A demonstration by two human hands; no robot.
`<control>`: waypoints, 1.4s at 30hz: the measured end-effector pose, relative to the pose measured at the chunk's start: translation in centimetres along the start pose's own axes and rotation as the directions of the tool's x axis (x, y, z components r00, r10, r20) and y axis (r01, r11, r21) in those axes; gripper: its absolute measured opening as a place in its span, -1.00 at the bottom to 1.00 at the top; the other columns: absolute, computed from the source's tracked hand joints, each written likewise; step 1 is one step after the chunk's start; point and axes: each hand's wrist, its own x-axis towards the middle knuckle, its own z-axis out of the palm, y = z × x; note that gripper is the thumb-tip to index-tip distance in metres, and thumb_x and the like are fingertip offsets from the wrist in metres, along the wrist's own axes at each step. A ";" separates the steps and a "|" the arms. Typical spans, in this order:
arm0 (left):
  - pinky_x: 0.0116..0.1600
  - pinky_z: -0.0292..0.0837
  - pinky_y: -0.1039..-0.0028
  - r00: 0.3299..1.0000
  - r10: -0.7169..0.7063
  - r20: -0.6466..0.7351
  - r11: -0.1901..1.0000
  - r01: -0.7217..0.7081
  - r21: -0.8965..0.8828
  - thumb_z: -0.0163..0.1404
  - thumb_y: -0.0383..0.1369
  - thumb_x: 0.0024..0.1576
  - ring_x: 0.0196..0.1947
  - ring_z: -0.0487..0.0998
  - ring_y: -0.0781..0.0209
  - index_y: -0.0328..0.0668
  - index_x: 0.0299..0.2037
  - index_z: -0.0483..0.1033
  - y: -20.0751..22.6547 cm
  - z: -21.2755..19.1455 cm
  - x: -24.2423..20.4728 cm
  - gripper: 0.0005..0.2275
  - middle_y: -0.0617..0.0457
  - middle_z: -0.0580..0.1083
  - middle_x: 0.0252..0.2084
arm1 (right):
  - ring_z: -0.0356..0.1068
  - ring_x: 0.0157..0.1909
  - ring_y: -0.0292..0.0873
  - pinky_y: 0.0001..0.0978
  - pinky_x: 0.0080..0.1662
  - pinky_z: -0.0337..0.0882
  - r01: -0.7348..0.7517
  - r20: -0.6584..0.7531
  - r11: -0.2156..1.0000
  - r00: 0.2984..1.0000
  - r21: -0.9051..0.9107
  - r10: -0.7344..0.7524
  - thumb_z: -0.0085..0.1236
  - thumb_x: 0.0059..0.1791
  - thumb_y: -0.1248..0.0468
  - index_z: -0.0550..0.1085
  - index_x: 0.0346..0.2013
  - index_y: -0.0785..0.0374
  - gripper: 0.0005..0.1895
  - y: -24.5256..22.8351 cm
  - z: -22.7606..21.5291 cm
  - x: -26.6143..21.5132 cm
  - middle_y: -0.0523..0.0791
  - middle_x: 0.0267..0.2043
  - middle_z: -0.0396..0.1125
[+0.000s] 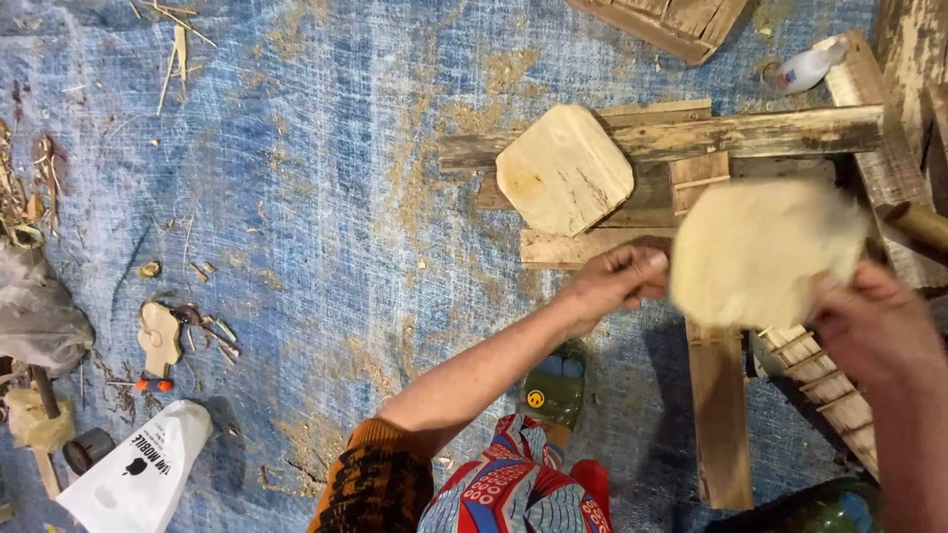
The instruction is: Fitting together the neck and body components of a wooden stringed instrument
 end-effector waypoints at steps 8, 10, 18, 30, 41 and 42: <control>-0.19 0.48 0.46 0.998 0.038 -0.059 0.970 -0.051 -0.238 -0.11 -0.10 0.28 -0.20 0.58 0.21 -0.20 0.12 0.38 0.0 -1.2 1.2 -0.63 -0.03 0.54 -0.13 | 0.54 0.10 -0.17 -0.42 0.24 0.68 0.154 0.271 0.849 0.906 0.505 -0.326 0.04 0.06 0.38 0.17 0.41 0.42 -0.38 -5.0 1.3 6.3 -0.01 0.23 0.32; -0.09 0.44 0.36 0.996 0.084 0.030 0.963 -0.074 -0.257 -0.27 0.00 0.37 -0.11 0.57 0.16 -0.17 0.22 0.32 -0.8 -1.6 1.3 -0.56 -0.04 0.53 -0.07 | 0.48 0.19 -0.07 -0.29 0.29 0.55 0.059 0.436 0.832 0.830 0.552 -0.348 0.11 0.01 0.38 0.21 0.40 0.46 -0.34 -5.2 3.8 5.3 0.02 0.27 0.35; -0.61 0.25 0.62 0.927 0.194 0.321 0.816 0.030 -0.578 -0.21 0.08 0.31 -0.52 0.46 0.36 -0.07 0.54 0.00 5.1 1.0 -3.5 -0.33 -0.03 0.46 -0.20 | 0.49 -0.16 -0.12 -0.36 -0.17 0.56 0.230 0.220 0.937 0.960 -0.263 -0.174 0.19 -0.02 0.40 0.48 0.14 0.25 -0.60 -6.7 13.0 -2.9 0.00 -0.04 0.48; 0.16 0.49 0.32 0.899 0.327 -0.290 0.564 -0.432 -0.704 0.12 -0.45 0.17 0.01 0.48 0.18 -0.14 0.18 0.27 3.4 1.7 0.5 -0.60 -0.02 0.43 0.03 | 0.34 -0.27 -0.30 -0.41 -0.07 0.45 0.267 0.074 0.782 0.926 0.563 -0.370 -0.23 0.26 -0.17 0.37 -0.35 0.01 -0.52 -4.4 9.6 -6.1 -0.20 -0.34 0.32; -0.03 0.55 0.50 0.933 0.178 -0.314 0.901 -0.283 -0.330 0.15 -0.44 0.07 -0.22 0.51 0.25 -0.34 0.15 0.32 2.5 2.1 2.0 -0.56 0.01 0.44 -0.16 | 0.20 0.36 0.05 -0.20 0.33 0.36 0.269 0.280 0.953 0.912 0.138 -0.299 -0.26 0.12 0.49 0.03 0.57 0.01 -0.29 -11.1 7.2 5.8 0.06 0.45 0.04; -0.04 0.57 0.53 0.943 0.101 -0.316 0.942 -0.193 -0.276 0.12 -0.46 0.10 -0.21 0.54 0.23 -0.36 0.16 0.36 2.2 2.0 2.1 -0.59 -0.03 0.46 -0.12 | 0.24 0.36 -0.05 -0.17 0.30 0.37 0.197 0.276 0.974 0.935 0.114 -0.221 -0.18 0.13 0.41 0.14 0.56 -0.27 -0.27 -10.8 6.5 7.8 -0.12 0.40 0.17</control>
